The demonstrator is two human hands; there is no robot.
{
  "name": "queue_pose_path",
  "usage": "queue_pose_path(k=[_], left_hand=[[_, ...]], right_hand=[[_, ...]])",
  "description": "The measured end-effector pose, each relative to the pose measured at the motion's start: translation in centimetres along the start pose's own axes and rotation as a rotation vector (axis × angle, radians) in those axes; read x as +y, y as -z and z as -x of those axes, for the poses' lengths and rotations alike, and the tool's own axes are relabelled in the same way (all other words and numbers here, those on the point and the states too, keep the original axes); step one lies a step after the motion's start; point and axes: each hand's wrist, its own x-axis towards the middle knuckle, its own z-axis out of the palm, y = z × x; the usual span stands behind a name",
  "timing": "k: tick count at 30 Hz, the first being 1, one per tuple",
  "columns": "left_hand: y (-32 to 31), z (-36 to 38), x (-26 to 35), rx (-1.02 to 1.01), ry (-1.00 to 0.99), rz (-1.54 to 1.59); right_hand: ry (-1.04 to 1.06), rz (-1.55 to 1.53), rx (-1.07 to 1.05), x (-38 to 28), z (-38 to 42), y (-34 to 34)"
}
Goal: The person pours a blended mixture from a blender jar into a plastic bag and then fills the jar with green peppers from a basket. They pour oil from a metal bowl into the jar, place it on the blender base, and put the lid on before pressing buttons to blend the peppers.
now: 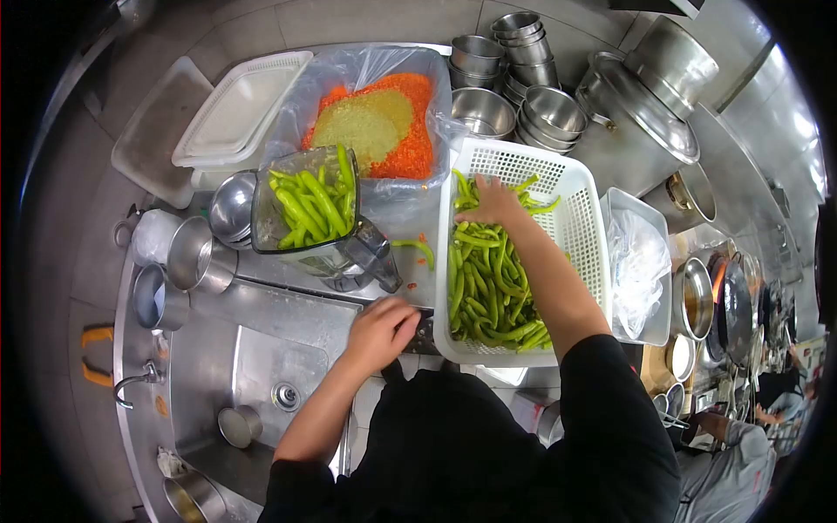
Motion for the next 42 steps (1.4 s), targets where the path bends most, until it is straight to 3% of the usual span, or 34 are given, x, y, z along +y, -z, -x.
queue_pose_path(k=[2, 4, 7, 11, 13, 17, 19, 21, 23, 25, 28, 31, 33, 35, 37, 39, 41, 42], left_hand=[[-3.9, -1.5, -2.3, -0.124, 0.268, -0.154], [-8.1, -3.5, -6.4, 0.191, 0.067, -0.267], [-14.1, -6.4, -13.4, 0.168, 0.231, -0.219], [-11.1, -8.3, -10.5, -0.038, 0.279, -0.325], [-11.9, -8.1, -10.3, 0.023, 0.573, -0.307], [-10.7, -4.0, -9.2, 0.073, 0.344, -0.401], [-9.0, -2.3, -7.7, 0.127, 0.995, 0.379], [-3.3, -1.1, -1.9, -0.147, 0.42, -0.475], [-0.1, 1.2, -0.5, -0.197, 0.479, -0.44], [3.6, 2.9, 1.4, -0.179, 0.483, -0.343], [9.5, 3.6, 3.9, -0.064, 0.475, -0.168], [15.4, 2.0, 6.2, 0.141, 0.483, -0.104], [17.8, -0.1, 5.4, 0.397, 0.301, -0.049], [20.4, -4.1, 6.2, 0.412, 0.254, -0.211], [21.0, -7.7, 4.4, 0.413, 0.2, -0.285], [20.9, -10.4, 2.3, 0.331, 0.061, -0.336], [20.6, -11.7, 0.5, 0.045, 0.054, -0.4], [20.4, -11.8, 0.3, 0.051, 0.057, -0.404]], right_hand=[[0.047, 0.123, -0.097, 0.1, -1.1, 0.0], [0.094, 0.248, -0.192, -0.2, -1.1, 0.4], [0.121, 0.225, -0.175, -1.1, 0.0, 0.2], [0.154, 0.096, -0.03, -0.2, 0.1, -1.5], [0.147, 0.131, 0.007, 0.0, 0.5, -1.4], [0.172, -0.041, 0.032, 1.2, 0.5, -0.9], [0.211, -0.171, 0.015, 3.4, -0.1, -0.6], [0.231, -0.463, 0.088, 4.8, 1.0, 1.1], [0.15, -0.515, 0.076, 5.6, 2.8, 2.6], [0.23, -0.95, 0.191, 7.8, 2.5, 1.4], [0.265, -1.142, 0.256, 6.9, 4.8, 4.4], [0.265, -1.031, 0.282, 8.8, 3.4, 4.6], [0.262, -0.997, 0.346, 8.5, 3.9, 6.0], [0.229, -1.124, 0.322, 7.2, 5.6, 9.2], [0.356, -1.149, 0.436, 5.9, 5.7, 11.7], [0.413, -1.28, 0.428, 3.2, 7.4, 15.8], [0.543, -1.35, 0.454, -0.5, 8.8, 19.7], [0.59, -1.395, 0.459, -2.8, 10.0, 21.6]])
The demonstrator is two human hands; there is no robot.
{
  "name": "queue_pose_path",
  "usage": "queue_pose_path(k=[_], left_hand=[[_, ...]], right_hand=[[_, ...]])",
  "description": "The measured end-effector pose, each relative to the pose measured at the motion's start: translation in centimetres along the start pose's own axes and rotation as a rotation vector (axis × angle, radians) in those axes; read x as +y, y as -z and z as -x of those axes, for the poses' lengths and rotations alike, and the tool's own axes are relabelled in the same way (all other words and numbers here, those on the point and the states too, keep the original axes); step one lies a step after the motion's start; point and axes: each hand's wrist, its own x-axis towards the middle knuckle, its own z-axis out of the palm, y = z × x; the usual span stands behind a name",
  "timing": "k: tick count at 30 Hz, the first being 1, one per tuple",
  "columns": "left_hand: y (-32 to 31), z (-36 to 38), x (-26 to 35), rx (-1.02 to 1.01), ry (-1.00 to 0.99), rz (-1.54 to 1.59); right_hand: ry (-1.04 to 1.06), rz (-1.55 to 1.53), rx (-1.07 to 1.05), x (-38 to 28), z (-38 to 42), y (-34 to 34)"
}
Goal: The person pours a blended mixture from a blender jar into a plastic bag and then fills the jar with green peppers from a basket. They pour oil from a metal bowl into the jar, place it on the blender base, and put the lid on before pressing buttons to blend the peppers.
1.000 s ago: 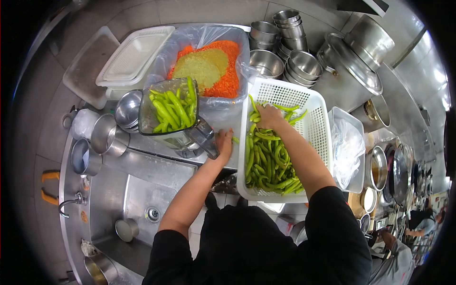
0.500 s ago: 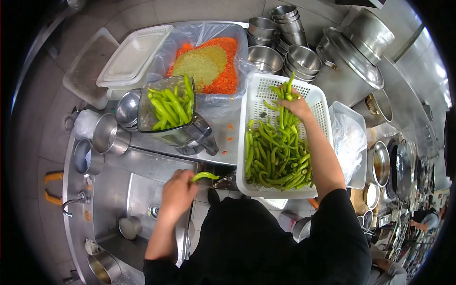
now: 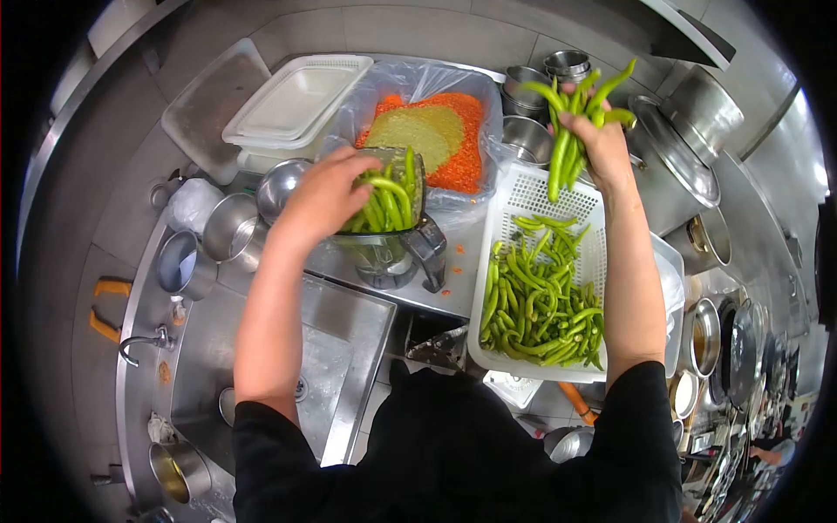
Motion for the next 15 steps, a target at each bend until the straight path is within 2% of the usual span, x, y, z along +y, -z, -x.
queue_pose_path(k=[2, 3, 5, 6, 7, 9, 11, 12, 14, 15], left_hand=[[-0.3, -0.3, -0.3, 0.136, -0.049, 0.092], [-0.2, -0.3, -0.9, 0.136, -0.05, 0.09], [0.3, -0.3, -2.3, 0.447, 0.114, 0.4], [0.7, -0.3, -2.9, 0.51, 0.22, 0.545], [0.8, -0.2, -3.2, 0.514, 0.22, 0.544], [0.8, -0.1, -3.9, 0.677, 0.247, 0.82], [-0.2, 0.5, -3.7, 0.628, 0.271, 0.829], [-1.0, 0.9, -3.8, 0.606, 0.256, 0.798], [-2.2, 1.1, -4.1, 0.586, 0.249, 0.769], [-2.7, 1.2, -4.1, 0.525, 0.247, 0.781]], right_hand=[[0.081, -0.108, -0.017, -3.6, -0.9, -4.8], [0.127, -0.162, -0.025, -4.7, -1.1, -7.2], [0.184, -0.152, -0.063, -5.7, -1.2, -12.0], [0.212, -0.084, -0.083, -5.2, -1.2, -14.2], [0.241, -0.015, -0.103, -4.2, -1.1, -16.3], [0.205, 0.084, -0.182, -3.1, 1.1, -19.9], [0.246, 0.252, -0.243, 4.0, 1.1, -22.4], [0.248, 0.25, -0.25, 3.5, 1.6, -22.7], [0.173, 0.71, -0.449, 2.6, 3.0, -22.8], [0.168, 0.71, -0.454, 2.5, 3.1, -23.1]])
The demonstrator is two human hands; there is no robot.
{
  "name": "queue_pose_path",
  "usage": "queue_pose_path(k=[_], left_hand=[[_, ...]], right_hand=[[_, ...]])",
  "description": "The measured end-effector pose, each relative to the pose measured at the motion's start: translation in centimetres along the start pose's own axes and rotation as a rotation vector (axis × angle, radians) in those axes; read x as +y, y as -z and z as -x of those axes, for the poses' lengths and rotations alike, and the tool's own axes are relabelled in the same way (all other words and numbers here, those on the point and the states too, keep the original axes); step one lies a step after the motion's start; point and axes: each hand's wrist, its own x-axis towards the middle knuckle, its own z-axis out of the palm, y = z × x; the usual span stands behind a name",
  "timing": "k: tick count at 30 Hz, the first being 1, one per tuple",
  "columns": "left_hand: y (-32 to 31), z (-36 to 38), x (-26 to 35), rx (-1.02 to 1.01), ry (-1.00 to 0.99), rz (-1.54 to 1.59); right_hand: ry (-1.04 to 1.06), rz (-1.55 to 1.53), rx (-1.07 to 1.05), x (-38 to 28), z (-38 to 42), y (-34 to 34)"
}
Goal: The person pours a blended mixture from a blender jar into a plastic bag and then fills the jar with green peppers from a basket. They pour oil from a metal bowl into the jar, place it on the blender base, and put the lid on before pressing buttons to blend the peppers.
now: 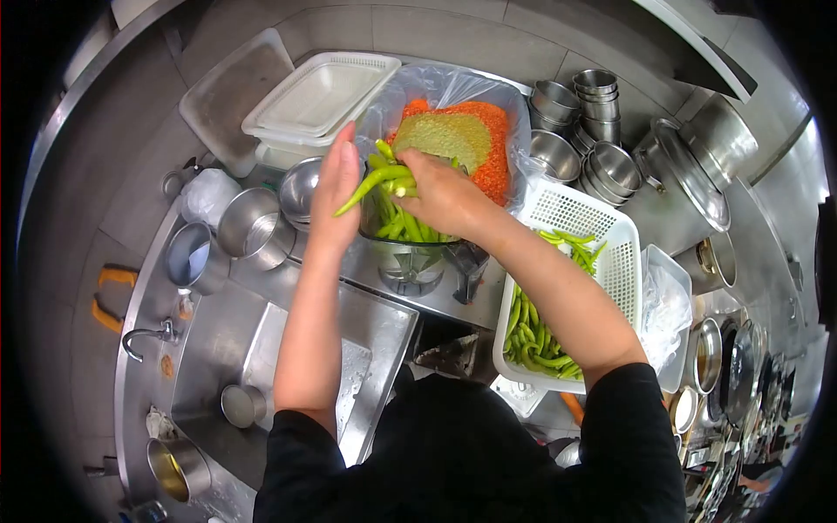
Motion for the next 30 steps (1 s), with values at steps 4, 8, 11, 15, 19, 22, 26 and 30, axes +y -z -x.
queue_pose_path(k=[4, 8, 11, 15, 19, 22, 26, 30], left_hand=[[-0.3, -0.6, -1.5, -0.173, 0.105, 0.253], [0.7, -0.3, -1.2, -0.177, 0.142, 0.339], [1.5, 2.6, -1.0, -0.152, -0.094, 0.045], [-0.1, 5.6, 0.6, -0.091, -0.171, -0.377], [0.4, 4.5, 0.2, -0.113, -0.102, -0.4], [1.2, 3.0, 0.7, -0.224, -0.192, -0.503], [-0.1, 0.0, 1.1, -0.417, -0.227, -0.531], [-0.8, -0.9, 2.8, -0.674, -0.334, -0.64]], right_hand=[[-0.01, 0.201, -0.216, -1.1, -0.5, -1.6], [0.016, 0.296, -0.268, -1.4, -0.7, -1.9], [0.019, 0.217, -0.304, -1.8, -1.2, 0.2], [0.042, 0.166, -0.318, -1.3, -1.6, 2.2], [0.147, 0.28, -0.239, -1.2, 0.8, 5.1], [0.033, 0.438, -0.22, -1.5, 2.1, 5.5], [-0.041, 0.569, -0.233, -0.5, 3.3, 4.5], [-0.024, 0.541, -0.227, -0.5, 4.0, 4.9]])
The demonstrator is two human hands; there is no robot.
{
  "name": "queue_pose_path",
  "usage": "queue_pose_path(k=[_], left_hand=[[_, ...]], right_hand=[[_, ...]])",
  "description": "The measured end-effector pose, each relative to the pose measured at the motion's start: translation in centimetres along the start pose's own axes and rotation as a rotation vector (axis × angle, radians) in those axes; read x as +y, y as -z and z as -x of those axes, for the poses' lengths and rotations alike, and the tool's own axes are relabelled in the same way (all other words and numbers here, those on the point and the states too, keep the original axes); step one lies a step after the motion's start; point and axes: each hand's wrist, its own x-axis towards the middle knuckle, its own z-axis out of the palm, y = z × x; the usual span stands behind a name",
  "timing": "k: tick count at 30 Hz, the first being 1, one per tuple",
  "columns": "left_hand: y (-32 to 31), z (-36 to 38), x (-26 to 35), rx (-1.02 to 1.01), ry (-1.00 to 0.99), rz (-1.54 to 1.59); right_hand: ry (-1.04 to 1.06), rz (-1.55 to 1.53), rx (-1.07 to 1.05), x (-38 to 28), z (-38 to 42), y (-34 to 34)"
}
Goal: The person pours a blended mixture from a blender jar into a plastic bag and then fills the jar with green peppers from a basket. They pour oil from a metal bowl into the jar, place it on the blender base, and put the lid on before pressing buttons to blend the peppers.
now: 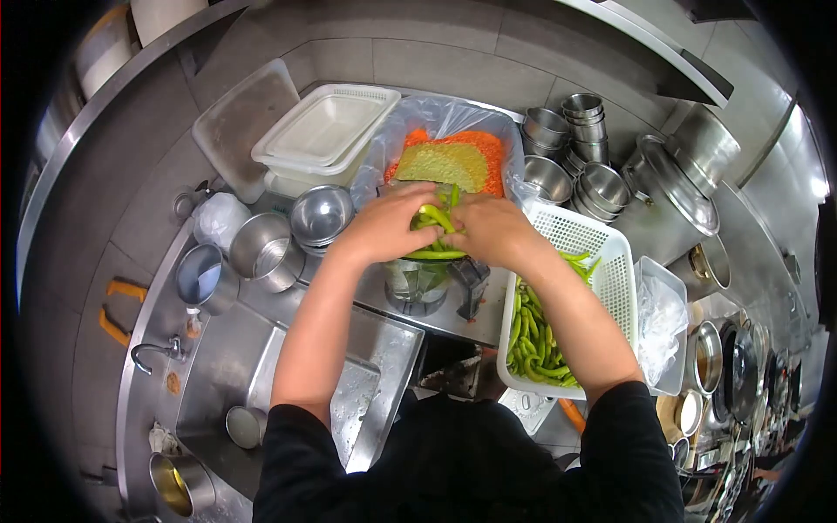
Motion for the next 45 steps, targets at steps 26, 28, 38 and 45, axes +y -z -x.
queue_pose_path(k=[26, 28, 38, 45], left_hand=[[-3.0, -4.0, 2.8, -0.119, 0.025, -0.324], [-2.3, -2.9, 4.1, -0.114, 0.012, -0.38], [-3.0, -0.9, 4.8, -0.081, 0.179, -0.235], [-3.3, -0.8, 4.7, -0.021, 0.174, -0.205]], right_hand=[[-0.579, -0.135, -0.249, 29.8, 9.6, -13.8], [-0.717, -0.062, -0.376, 33.1, 13.2, -19.1], [-0.732, -0.186, -0.362, 29.0, 16.9, -17.1], [-0.462, 0.142, -0.275, 29.9, 17.2, -20.6]])
